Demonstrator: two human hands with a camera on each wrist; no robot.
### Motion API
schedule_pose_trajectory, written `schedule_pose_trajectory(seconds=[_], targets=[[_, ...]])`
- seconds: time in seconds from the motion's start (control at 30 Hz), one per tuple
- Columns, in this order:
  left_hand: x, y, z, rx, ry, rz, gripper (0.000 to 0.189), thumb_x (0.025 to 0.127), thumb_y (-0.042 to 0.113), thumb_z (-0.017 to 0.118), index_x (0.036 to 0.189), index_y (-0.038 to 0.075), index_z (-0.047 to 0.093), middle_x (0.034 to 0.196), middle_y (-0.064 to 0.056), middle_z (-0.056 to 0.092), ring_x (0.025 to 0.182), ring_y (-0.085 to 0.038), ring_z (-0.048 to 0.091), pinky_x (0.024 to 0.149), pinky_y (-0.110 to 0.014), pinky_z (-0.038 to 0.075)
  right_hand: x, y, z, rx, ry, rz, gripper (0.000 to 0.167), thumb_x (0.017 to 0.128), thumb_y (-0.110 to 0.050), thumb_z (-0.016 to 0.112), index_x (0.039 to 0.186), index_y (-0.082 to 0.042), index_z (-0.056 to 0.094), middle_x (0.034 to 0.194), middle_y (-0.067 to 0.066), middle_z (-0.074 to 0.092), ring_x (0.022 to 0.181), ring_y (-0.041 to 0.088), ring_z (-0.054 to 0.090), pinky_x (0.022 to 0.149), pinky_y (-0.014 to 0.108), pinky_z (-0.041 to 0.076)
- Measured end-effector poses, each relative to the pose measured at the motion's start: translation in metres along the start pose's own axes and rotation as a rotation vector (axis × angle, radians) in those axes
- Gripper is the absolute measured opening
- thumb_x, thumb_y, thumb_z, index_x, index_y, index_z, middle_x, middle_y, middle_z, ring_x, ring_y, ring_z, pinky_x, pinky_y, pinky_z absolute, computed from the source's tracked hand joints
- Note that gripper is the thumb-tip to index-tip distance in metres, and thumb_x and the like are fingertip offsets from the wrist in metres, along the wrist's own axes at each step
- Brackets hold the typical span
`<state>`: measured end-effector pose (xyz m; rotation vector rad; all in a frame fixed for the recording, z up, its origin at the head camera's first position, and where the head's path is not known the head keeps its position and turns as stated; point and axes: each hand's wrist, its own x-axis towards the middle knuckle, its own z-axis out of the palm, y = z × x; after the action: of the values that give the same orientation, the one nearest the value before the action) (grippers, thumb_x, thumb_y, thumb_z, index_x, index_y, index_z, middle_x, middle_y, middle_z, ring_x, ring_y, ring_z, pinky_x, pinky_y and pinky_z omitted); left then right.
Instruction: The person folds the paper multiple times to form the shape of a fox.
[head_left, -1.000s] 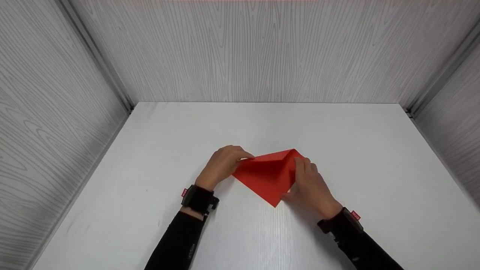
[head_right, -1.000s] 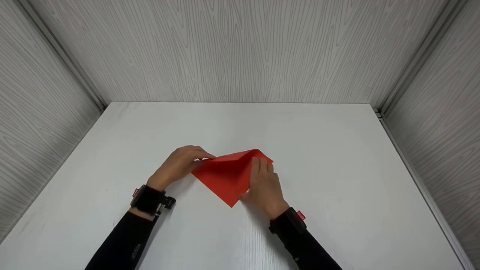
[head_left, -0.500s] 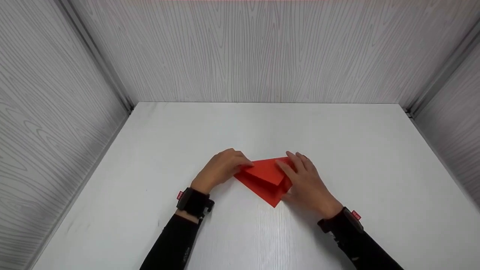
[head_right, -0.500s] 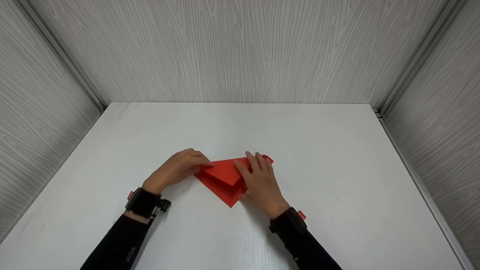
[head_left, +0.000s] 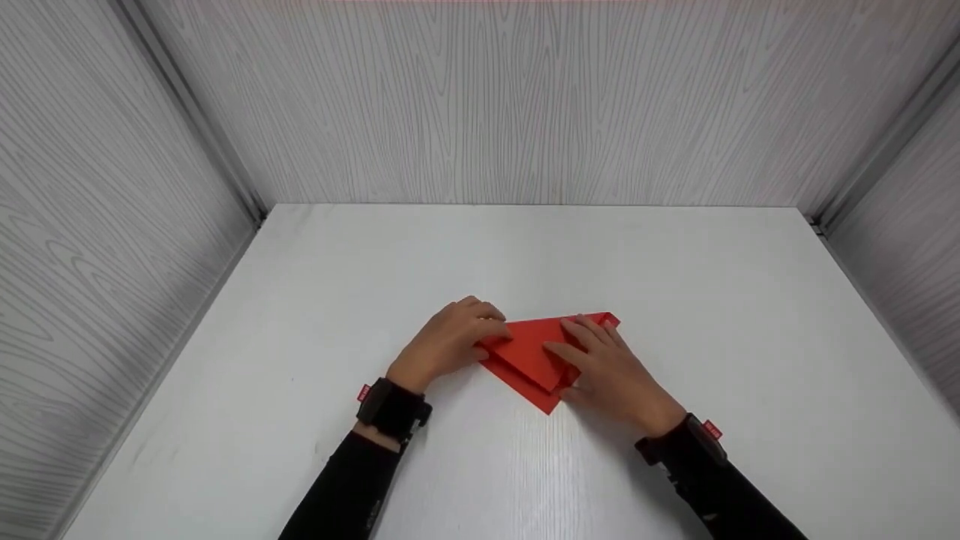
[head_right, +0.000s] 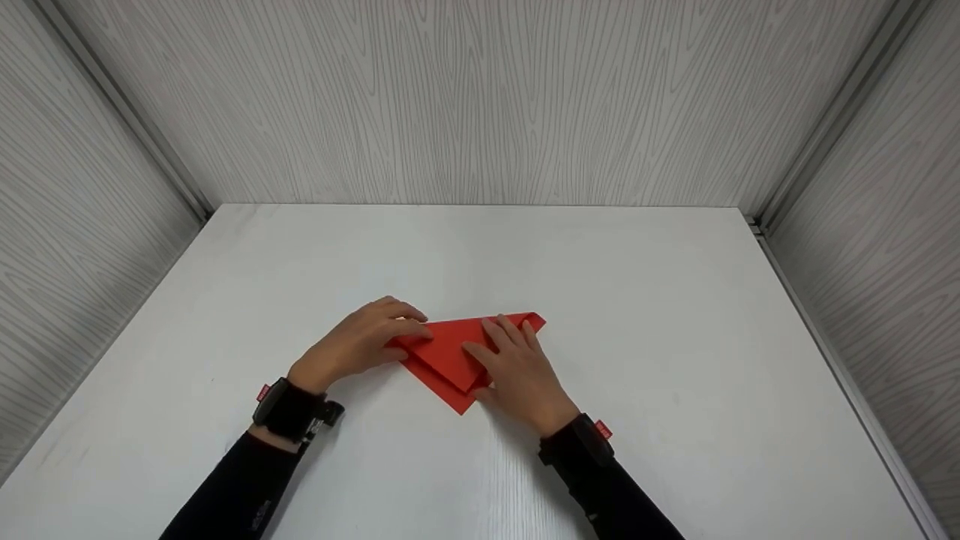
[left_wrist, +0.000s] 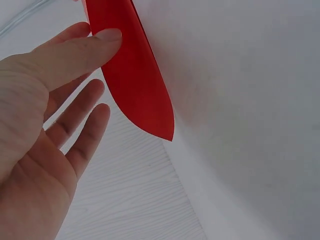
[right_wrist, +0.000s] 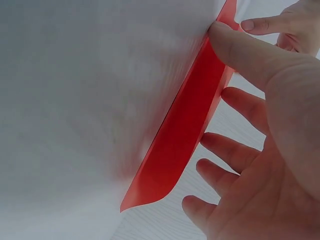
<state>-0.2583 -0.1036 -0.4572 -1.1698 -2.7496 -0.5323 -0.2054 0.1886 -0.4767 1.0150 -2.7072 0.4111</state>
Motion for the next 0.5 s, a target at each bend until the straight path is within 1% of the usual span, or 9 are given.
schedule_pose_trajectory(seconds=[0.1, 0.17, 0.23, 0.3, 0.4, 0.5], targets=[[0.001, 0.007, 0.003, -0.042, -0.035, 0.0, 0.043, 0.088, 0.009, 0.088, 0.128, 0.019, 0.075, 0.141, -0.007, 0.067, 0.132, -0.027, 0.059, 0.111, -0.045, 0.05, -0.001, 0.001, 0.001, 0.011, 0.022, -0.032, 0.065, 0.084, -0.017, 0.091, 0.142, -0.009, 0.065, 0.15, 0.024, 0.055, 0.143, 0.045, 0.047, 0.114, 0.066, 0.042], [0.002, 0.013, 0.005, -0.073, -0.055, 0.01, 0.043, 0.088, 0.012, 0.088, 0.129, 0.018, 0.073, 0.145, -0.009, 0.064, 0.136, -0.027, 0.057, 0.114, -0.047, 0.047, -0.001, 0.002, 0.002, 0.021, 0.039, -0.053, 0.063, 0.084, -0.016, 0.091, 0.141, -0.008, 0.065, 0.148, 0.024, 0.056, 0.142, 0.044, 0.049, 0.112, 0.065, 0.044], [0.003, 0.018, 0.008, -0.084, -0.066, 0.027, 0.042, 0.089, 0.014, 0.088, 0.127, 0.018, 0.072, 0.146, -0.008, 0.064, 0.136, -0.027, 0.057, 0.114, -0.047, 0.047, -0.001, 0.002, 0.002, 0.026, 0.054, -0.068, 0.062, 0.083, -0.016, 0.092, 0.139, -0.009, 0.066, 0.146, 0.023, 0.057, 0.14, 0.043, 0.05, 0.11, 0.064, 0.047], [0.003, 0.021, 0.011, -0.075, -0.073, 0.038, 0.039, 0.089, 0.014, 0.088, 0.125, 0.018, 0.072, 0.143, -0.007, 0.064, 0.135, -0.027, 0.057, 0.113, -0.047, 0.047, -0.001, 0.003, 0.002, 0.034, 0.063, -0.077, 0.061, 0.083, -0.016, 0.093, 0.138, -0.009, 0.067, 0.144, 0.022, 0.059, 0.138, 0.042, 0.051, 0.109, 0.062, 0.048], [0.004, 0.024, 0.013, -0.047, -0.075, 0.038, 0.035, 0.089, 0.014, 0.088, 0.12, 0.018, 0.073, 0.139, -0.004, 0.064, 0.131, -0.025, 0.056, 0.11, -0.046, 0.048, -0.001, 0.003, 0.002, 0.042, 0.064, -0.082, 0.059, 0.082, -0.016, 0.093, 0.136, -0.011, 0.068, 0.142, 0.02, 0.06, 0.136, 0.04, 0.053, 0.109, 0.06, 0.049], [0.004, 0.024, 0.014, -0.027, -0.079, 0.032, 0.033, 0.089, 0.014, 0.087, 0.119, 0.019, 0.073, 0.136, -0.003, 0.065, 0.129, -0.025, 0.056, 0.108, -0.044, 0.049, 0.0, 0.003, 0.002, 0.038, 0.06, -0.087, 0.056, 0.082, -0.015, 0.093, 0.133, -0.011, 0.07, 0.139, 0.018, 0.061, 0.133, 0.038, 0.054, 0.108, 0.057, 0.05]])
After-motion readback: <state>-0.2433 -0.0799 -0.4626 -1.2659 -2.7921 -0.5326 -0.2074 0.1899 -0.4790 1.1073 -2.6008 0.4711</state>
